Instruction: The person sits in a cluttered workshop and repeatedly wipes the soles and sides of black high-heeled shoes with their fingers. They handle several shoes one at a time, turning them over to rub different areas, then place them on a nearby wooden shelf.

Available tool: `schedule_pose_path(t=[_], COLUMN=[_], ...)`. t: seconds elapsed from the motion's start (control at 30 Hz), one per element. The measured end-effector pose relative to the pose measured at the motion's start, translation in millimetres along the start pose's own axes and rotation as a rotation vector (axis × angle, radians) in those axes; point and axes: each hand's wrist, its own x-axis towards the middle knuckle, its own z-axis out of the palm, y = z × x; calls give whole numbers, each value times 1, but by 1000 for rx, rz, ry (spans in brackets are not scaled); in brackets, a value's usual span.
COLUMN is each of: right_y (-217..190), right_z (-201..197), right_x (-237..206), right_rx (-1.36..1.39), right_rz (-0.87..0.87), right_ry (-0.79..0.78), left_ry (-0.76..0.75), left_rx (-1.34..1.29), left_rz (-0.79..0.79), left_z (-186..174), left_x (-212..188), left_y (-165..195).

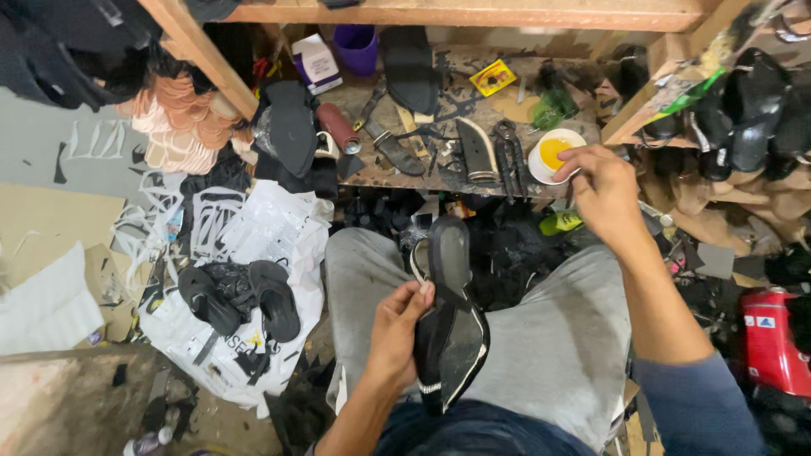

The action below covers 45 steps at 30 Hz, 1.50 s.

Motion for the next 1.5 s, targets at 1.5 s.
schedule_pose_path(t=[1.5], right_y=[-151], right_z=[-35], right_x=[-55], right_rx=[-241], right_rz=[-445], right_ry=[1], left_ry=[-236], left_rx=[117], left_rz=[212], left_z=[82], left_x=[-7], left_y=[69])
